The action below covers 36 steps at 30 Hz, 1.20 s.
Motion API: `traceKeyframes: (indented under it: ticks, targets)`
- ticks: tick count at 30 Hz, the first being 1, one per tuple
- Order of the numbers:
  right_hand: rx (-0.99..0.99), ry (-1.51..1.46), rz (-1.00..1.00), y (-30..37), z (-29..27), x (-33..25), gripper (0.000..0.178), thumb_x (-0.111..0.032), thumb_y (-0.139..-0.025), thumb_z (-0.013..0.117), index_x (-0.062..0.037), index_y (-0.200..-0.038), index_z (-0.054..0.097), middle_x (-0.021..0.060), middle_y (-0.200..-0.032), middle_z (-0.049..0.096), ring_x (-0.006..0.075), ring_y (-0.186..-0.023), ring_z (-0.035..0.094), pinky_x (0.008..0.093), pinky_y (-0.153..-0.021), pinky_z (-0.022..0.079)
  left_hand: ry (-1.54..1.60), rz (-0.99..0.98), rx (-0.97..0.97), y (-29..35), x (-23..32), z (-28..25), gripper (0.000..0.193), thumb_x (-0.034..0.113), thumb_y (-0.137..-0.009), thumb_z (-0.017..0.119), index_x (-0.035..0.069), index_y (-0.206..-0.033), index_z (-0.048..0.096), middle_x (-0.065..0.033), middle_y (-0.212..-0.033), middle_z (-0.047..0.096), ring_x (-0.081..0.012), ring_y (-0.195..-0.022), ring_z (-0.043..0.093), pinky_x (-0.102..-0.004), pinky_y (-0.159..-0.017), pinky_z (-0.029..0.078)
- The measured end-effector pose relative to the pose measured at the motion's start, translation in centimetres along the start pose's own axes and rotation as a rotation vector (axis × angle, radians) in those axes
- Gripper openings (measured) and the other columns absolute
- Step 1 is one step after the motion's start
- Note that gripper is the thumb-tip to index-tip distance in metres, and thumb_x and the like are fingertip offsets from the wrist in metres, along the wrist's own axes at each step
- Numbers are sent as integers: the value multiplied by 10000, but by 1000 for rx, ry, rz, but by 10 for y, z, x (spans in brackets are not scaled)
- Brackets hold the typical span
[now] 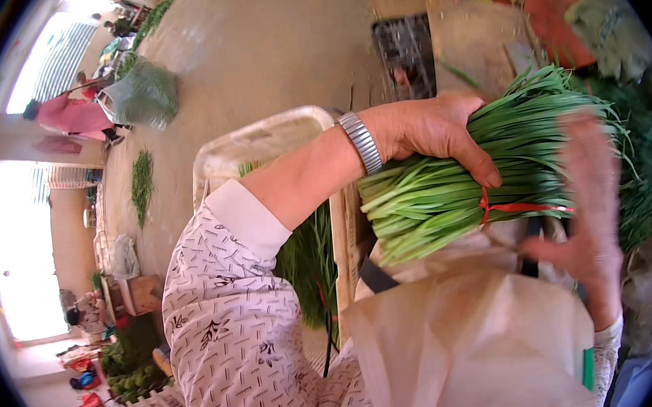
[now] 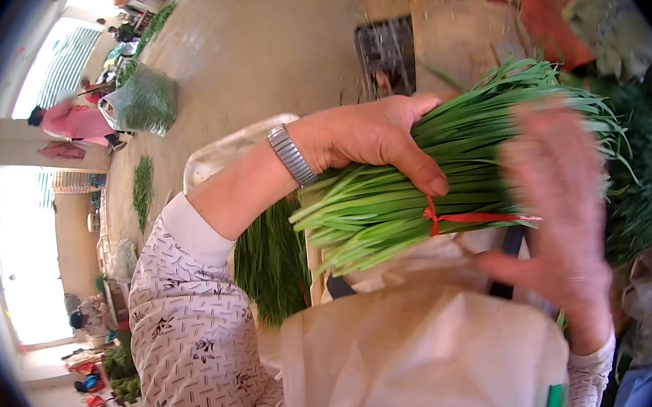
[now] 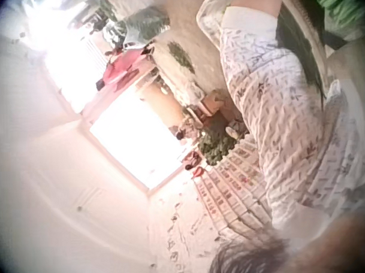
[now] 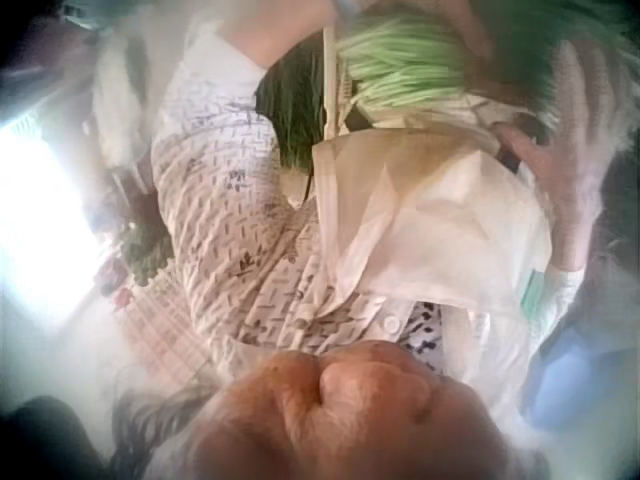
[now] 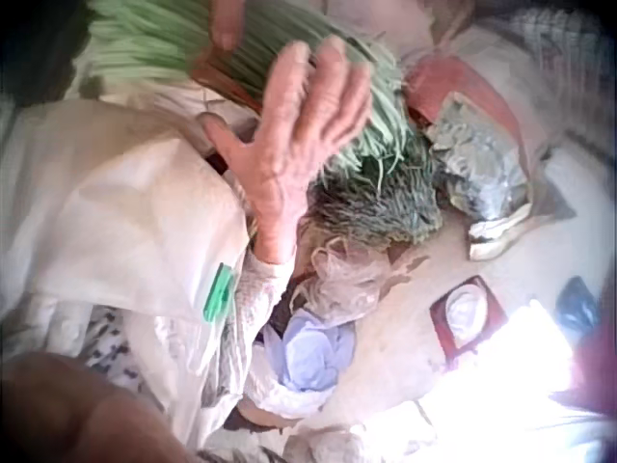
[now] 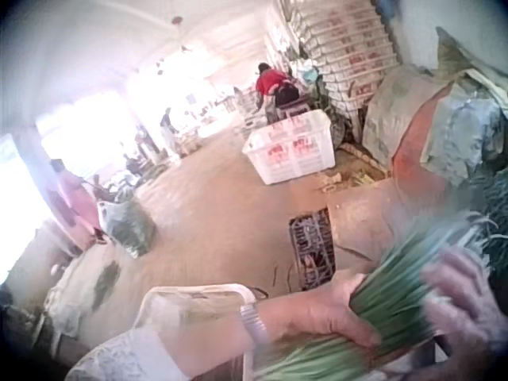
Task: The person bundles large handfuls of chives with red rubber bands, cuts the stem ends off using a knife on a wooden board, and places the trimmed bundles into a white plastic crate.
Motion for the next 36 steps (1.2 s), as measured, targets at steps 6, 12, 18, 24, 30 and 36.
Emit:
traceKeyframes:
  ticks: [6,12,18,24,30,36]
  targets:
    - [238,-4,-74,-37,54,13,943,-190,-651,831,-15,-1443,350,225,-1396,466,435,-1301,436,567,-1093,302,45,59,60,-22,36,-22,428,220,-862,720,-9,-1190,571,-68,-1095,660,-132,-1015,632,-276,-864,539]
    - [188,-530,196,-17,61,51,1058,-255,-611,896,-3,-1463,322,204,-1335,511,394,-1220,494,448,-1063,373,240,74,17,-26,33,-15,497,471,-985,514,32,-1185,636,-71,-1145,688,-135,-985,670,-286,-895,536]
    - [176,-338,131,-18,56,61,1019,-255,-675,867,27,-1463,287,209,-1393,474,367,-1277,478,433,-1088,370,126,118,161,-34,43,-5,517,507,-972,529,46,-1176,641,-55,-1094,696,-117,-948,671,-281,-881,539]
    - [229,-682,284,-20,61,59,987,-267,-703,857,29,-1455,291,201,-1387,471,339,-1292,478,425,-1092,376,119,94,149,-48,47,-10,548,553,-927,574,57,-1144,660,-57,-1107,699,-127,-939,683,-279,-859,548]
    - [207,-438,199,-22,60,61,994,-281,-691,860,23,-1451,296,210,-1387,462,355,-1278,484,425,-1082,385,171,28,152,-49,47,-12,511,532,-939,568,64,-1119,668,-60,-1081,709,-125,-895,691,-281,-828,564]
    - [186,-311,55,-33,56,47,918,-202,-653,853,-1,-1416,383,243,-1311,517,418,-1234,494,477,-1052,390,242,-84,-13,-25,41,-24,607,568,-966,503,21,-1203,620,-60,-1109,695,-113,-926,673,-278,-846,557]
Point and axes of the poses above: each hand's wrist, its own y-axis away from the middle knuckle, its own z-axis out of the palm, x = y × z, the point moved 1 cm from there along -y, towards the middle knuckle
